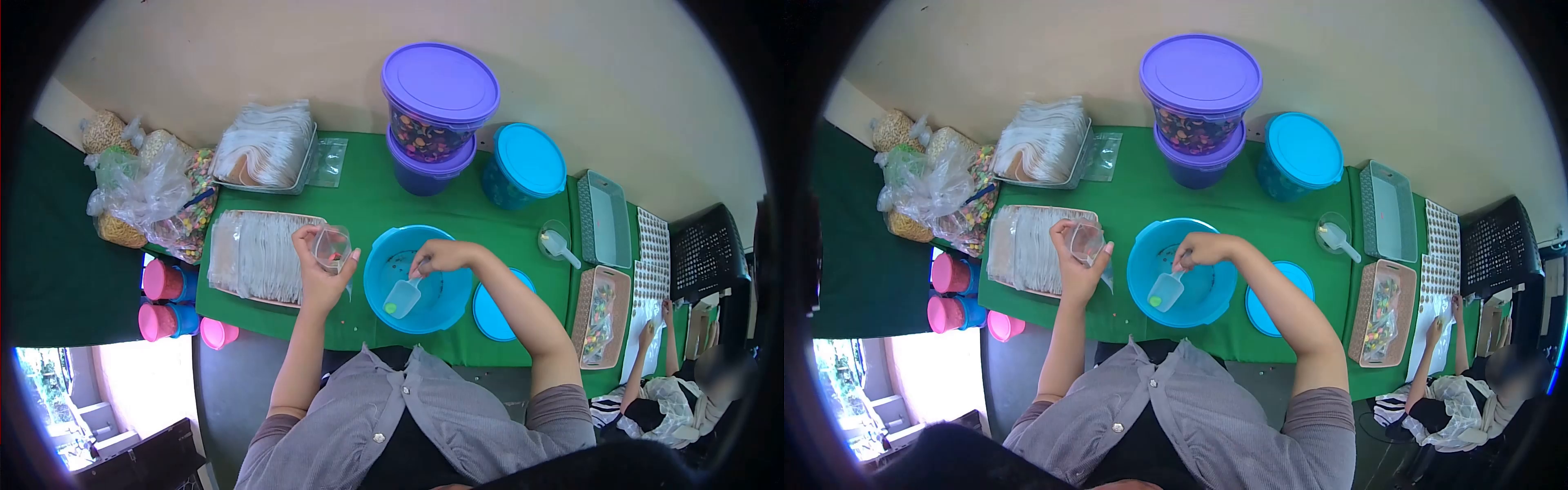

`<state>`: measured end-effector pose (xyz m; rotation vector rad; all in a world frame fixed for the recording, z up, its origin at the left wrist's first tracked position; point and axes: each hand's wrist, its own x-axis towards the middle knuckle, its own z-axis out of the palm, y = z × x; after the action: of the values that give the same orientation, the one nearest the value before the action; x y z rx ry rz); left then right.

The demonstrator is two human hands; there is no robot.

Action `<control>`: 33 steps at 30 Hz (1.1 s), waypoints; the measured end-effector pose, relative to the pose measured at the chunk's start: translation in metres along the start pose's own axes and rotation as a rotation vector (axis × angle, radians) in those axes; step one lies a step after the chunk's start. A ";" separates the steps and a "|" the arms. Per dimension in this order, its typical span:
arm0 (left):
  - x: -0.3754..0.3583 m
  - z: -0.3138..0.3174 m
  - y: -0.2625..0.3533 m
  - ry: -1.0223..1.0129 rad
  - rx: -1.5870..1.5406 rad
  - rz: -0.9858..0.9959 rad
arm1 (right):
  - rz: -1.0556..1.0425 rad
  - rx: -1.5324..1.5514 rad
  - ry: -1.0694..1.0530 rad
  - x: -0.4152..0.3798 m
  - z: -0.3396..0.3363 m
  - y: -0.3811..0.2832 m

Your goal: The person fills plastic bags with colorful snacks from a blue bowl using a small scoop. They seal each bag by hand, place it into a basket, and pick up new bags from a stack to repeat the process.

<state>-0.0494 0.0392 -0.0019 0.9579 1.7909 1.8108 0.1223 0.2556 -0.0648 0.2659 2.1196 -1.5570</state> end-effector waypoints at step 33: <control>-0.017 0.036 0.029 -0.094 -0.310 -0.014 | -0.012 -0.454 0.779 -0.091 0.042 -0.079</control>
<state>-0.0069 0.0495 0.0214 0.8883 1.4046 1.9283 0.1778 0.2020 0.0372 0.7935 2.9840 -1.0021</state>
